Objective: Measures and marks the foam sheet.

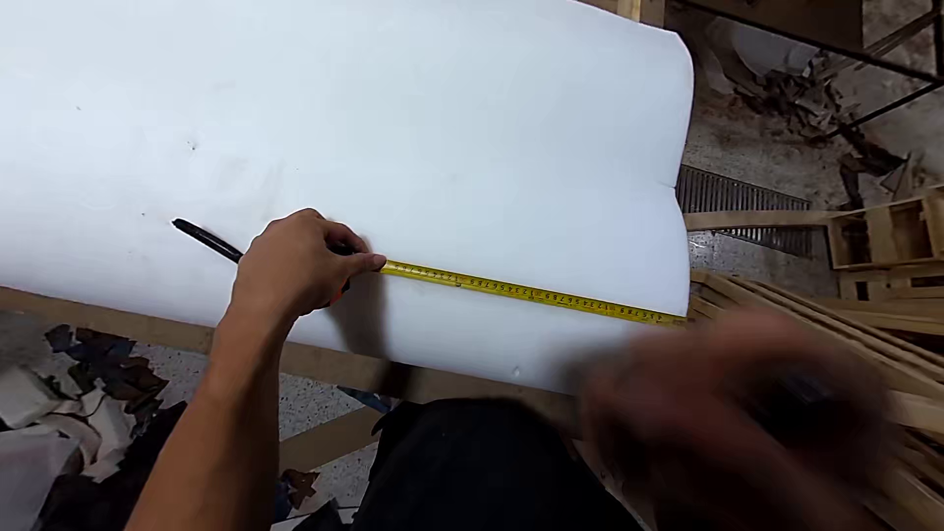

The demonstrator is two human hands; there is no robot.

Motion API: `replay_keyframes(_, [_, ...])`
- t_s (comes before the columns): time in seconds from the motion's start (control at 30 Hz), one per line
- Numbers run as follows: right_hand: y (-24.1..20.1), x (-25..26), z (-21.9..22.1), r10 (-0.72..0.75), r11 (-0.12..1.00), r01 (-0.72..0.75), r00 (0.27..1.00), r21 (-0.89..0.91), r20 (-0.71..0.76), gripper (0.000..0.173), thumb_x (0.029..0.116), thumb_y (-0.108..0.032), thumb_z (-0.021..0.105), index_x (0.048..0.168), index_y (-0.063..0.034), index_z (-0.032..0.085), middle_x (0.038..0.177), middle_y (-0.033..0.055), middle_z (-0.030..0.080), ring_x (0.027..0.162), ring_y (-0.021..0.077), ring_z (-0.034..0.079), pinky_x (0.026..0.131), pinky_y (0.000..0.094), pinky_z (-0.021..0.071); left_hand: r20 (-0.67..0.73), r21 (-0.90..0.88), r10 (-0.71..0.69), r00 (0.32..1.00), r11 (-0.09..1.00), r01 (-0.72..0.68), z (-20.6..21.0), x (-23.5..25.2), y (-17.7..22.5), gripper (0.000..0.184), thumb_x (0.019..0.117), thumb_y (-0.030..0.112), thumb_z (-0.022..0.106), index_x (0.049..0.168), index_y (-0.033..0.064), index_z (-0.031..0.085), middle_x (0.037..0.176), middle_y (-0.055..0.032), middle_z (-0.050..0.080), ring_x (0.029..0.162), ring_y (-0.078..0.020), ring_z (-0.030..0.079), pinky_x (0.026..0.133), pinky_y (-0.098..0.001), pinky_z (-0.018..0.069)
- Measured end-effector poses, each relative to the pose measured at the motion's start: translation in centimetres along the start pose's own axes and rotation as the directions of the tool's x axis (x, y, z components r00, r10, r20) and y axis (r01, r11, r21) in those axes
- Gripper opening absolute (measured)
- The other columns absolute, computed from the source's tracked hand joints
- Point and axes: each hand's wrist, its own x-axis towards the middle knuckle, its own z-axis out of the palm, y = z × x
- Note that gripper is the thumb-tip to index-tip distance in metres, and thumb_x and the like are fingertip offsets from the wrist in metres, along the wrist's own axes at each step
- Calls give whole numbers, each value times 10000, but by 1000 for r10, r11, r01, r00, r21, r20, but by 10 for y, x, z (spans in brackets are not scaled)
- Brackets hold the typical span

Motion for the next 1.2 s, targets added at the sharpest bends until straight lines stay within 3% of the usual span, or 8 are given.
replay_keyframes(0.07, [66,27,-21,-55,914,36,998,-404,-35,91,1014,-155,629,981,-71,646,728,-4,667,538,82,619,445,245,552,-2,-5,2,1000,1000,-2,0,-2,-1,214,845,505,827,874,298,780,1060,-27,680,922,-281,657,705,-617,520])
replay_keyframes(0.23, [151,47,-34,203,857,-206,977,-472,-58,176,1061,-201,581,1010,-63,678,680,-1,644,518,75,587,452,226,495,-25,-8,34,999,999,-34,0,-9,-1,223,871,478,812,905,260,783,1066,-53,665,942,-299,646,707,-605,509])
replay_keyframes(0.53, [155,39,-28,196,832,-248,968,-497,-155,169,1041,-204,620,976,-70,699,652,-17,647,507,47,585,441,202,487,-9,14,30,1000,999,-30,-4,-7,1,229,846,500,827,877,280,776,1039,-26,654,924,-264,638,698,-577,503])
replay_keyframes(0.63, [158,39,-26,167,794,-221,975,-567,-147,171,1036,-218,624,956,-89,701,632,-42,617,492,25,532,437,190,427,-10,19,43,999,999,-43,-3,-5,-1,231,840,504,829,873,282,775,1024,-12,660,923,-251,643,700,-570,510])
replay_keyframes(0.77, [160,43,-29,133,826,-247,959,-507,-251,169,1042,-206,623,994,-65,701,656,-18,641,505,51,570,438,207,470,-21,12,60,998,998,-59,-2,-3,-3,222,839,499,832,872,288,771,1019,-12,659,925,-252,641,704,-574,508])
replay_keyframes(0.93, [161,40,-31,128,826,-168,985,-538,-112,150,1027,-181,636,958,-67,705,643,-34,636,507,22,561,452,187,466,-35,5,64,997,998,-64,0,-4,-5,224,841,503,829,873,289,771,1029,-3,653,928,-244,639,707,-565,508])
replay_keyframes(1.07, [162,44,-31,119,849,-226,963,-478,-243,149,1035,-179,630,990,-57,702,647,-20,632,507,52,564,445,208,470,-46,2,75,996,997,-75,1,-4,-6,226,843,506,826,866,288,772,1011,-4,646,905,-232,636,700,-557,505])
replay_keyframes(1.2, [160,41,-33,157,818,-200,980,-539,-125,161,1026,-212,637,955,-87,711,630,-43,629,503,27,566,456,198,480,-59,-26,74,996,997,-75,3,-5,-8,237,833,500,839,864,277,765,1026,-11,648,918,-248,638,711,-573,510])
